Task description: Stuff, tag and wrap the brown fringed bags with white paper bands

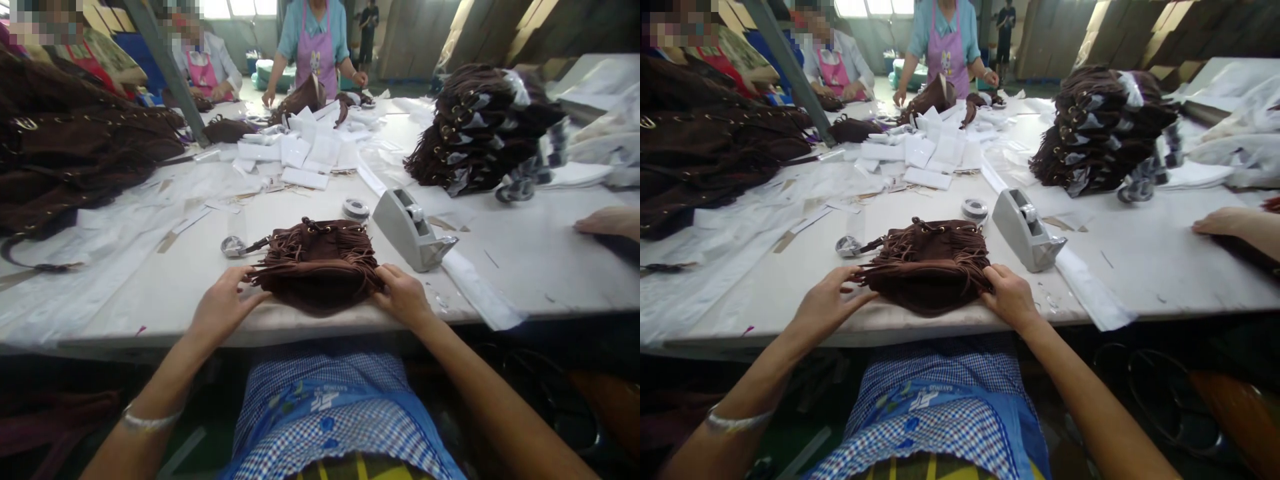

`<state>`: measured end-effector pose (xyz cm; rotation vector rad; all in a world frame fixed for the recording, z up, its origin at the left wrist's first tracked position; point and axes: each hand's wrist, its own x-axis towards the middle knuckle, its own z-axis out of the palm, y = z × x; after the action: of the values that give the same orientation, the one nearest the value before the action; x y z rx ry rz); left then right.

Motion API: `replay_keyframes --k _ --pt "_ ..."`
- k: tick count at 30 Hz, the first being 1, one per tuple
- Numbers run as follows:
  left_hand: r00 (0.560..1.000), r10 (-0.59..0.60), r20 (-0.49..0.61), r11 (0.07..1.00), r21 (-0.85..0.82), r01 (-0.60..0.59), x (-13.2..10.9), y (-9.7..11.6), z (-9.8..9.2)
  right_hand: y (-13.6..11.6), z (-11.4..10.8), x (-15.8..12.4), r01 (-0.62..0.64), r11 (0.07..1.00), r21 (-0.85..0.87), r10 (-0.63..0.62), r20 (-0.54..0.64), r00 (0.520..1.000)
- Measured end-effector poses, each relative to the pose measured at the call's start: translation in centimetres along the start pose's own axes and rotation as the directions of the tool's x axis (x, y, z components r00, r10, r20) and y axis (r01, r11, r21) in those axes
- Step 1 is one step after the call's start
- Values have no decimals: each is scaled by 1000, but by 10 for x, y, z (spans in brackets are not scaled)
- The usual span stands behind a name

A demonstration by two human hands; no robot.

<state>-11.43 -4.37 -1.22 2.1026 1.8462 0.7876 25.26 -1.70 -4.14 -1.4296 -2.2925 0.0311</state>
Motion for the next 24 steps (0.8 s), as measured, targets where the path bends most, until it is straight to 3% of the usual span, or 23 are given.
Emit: replay_keyframes --k 3,5,8,11,13,14,16,18,21,24 --pt "956 74 -283 993 111 -44 -7 37 -16 1 -1 1 10 1000 15 -10 8 1000" --pt "911 196 -363 980 95 -173 -9 63 -14 2 -3 2 18 1000 24 -18 17 1000" --pt "896 344 -280 935 17 -354 -7 79 4 3 -5 3 20 999 30 -21 32 999" --pt "869 493 41 868 -93 -488 -2 65 31 3 -5 2 20 1000 18 -21 47 999" --pt "854 486 186 873 -61 -484 0 50 45 2 -4 2 12 1000 -7 -11 58 998" --pt "876 435 208 894 13 -448 -1 44 50 2 -4 2 0 1000 -27 2 66 998" --pt "933 310 182 916 206 -344 -5 34 55 1 -3 1 -25 997 -69 32 91 995" --pt "956 244 161 891 353 -287 -14 31 52 0 -3 2 -41 995 -91 52 115 992" --pt "941 315 123 843 419 -337 -27 31 37 0 -4 2 -42 996 -80 52 123 991" --pt "903 425 58 839 349 -418 -35 37 14 0 -3 2 -26 998 -53 32 102 994"
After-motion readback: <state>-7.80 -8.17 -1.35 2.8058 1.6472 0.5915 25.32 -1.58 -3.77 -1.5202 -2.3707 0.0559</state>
